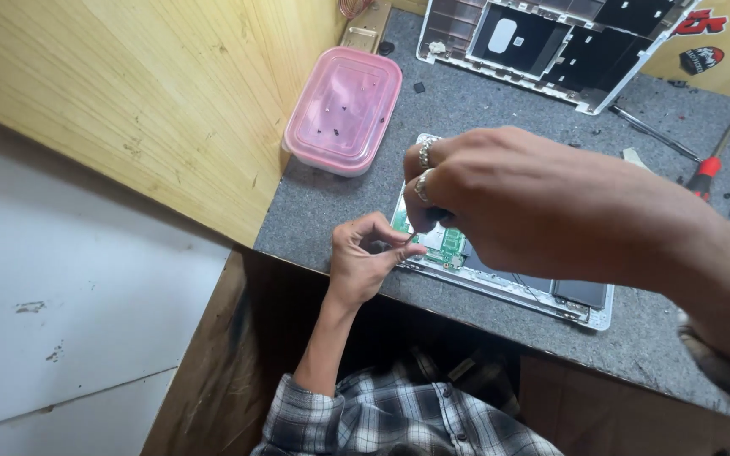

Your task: Disassembling a laptop by removing the back cover and unscrewing internal components on a repair bench.

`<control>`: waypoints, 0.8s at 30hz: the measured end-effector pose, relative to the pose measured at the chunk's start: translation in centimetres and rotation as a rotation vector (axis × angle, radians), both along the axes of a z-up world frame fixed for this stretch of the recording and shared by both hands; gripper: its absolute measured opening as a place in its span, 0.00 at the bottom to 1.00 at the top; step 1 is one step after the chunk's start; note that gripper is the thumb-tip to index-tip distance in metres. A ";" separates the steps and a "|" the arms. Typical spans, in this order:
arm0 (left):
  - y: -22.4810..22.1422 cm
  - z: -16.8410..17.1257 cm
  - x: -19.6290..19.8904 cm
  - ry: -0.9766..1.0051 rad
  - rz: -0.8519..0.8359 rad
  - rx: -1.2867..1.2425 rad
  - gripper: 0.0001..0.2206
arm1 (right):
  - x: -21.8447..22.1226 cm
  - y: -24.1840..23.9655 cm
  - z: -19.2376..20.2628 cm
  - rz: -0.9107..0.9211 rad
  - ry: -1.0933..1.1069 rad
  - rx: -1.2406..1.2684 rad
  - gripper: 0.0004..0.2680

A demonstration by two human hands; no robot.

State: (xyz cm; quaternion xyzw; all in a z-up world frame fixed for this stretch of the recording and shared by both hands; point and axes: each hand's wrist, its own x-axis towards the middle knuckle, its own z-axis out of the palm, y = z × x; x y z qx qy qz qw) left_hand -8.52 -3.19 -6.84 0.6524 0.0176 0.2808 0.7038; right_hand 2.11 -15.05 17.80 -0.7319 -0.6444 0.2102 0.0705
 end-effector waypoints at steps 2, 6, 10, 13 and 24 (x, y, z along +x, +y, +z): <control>0.1 -0.1 0.3 0.035 -0.012 -0.020 0.11 | -0.6 1.7 0.9 -0.052 -0.379 -0.346 0.10; 0.0 0.3 0.1 0.030 -0.018 0.059 0.10 | -2.2 4.7 3.4 -0.029 -0.439 -0.707 0.08; -0.3 0.6 0.0 -0.005 -0.010 0.076 0.09 | -2.0 7.0 1.6 -0.006 -0.505 -1.000 0.13; -0.1 0.9 0.2 0.038 -0.019 0.017 0.09 | -0.8 7.9 0.4 -0.060 -0.543 -1.089 0.19; 1.1 0.4 0.3 0.050 -0.116 0.014 0.08 | -2.8 6.8 -0.6 -0.053 -0.632 -1.008 0.05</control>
